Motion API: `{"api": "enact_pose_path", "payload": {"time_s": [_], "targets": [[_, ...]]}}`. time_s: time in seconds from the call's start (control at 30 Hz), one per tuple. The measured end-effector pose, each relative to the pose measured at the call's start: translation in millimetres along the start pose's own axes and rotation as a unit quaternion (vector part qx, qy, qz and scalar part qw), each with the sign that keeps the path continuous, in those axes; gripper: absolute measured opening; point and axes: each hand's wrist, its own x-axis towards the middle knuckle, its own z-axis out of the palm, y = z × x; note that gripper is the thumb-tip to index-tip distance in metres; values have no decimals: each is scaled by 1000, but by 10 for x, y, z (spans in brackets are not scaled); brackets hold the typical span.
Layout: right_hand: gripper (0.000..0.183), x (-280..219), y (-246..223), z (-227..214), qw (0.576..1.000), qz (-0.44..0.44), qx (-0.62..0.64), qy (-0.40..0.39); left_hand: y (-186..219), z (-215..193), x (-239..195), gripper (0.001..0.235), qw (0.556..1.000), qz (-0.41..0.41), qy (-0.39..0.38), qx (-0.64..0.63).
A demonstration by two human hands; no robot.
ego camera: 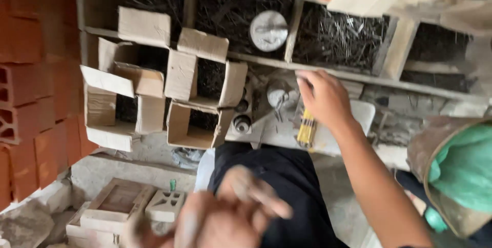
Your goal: Picking up nails from a storage bin and placing them into a plastic bag
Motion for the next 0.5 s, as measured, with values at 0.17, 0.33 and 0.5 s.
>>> {"api": "enact_pose_path", "payload": {"time_s": [0.17, 0.33, 0.5], "targets": [[38, 1274, 382, 488, 983, 35, -149, -98, 358, -411, 441, 50, 987, 89, 134, 4], [29, 1526, 333, 690, 964, 50, -229, -128, 402, -656, 450, 42, 972, 153, 177, -38], [15, 1378, 228, 501, 982, 111, -110, -103, 504, -621, 554, 48, 978, 124, 167, -15]]}}
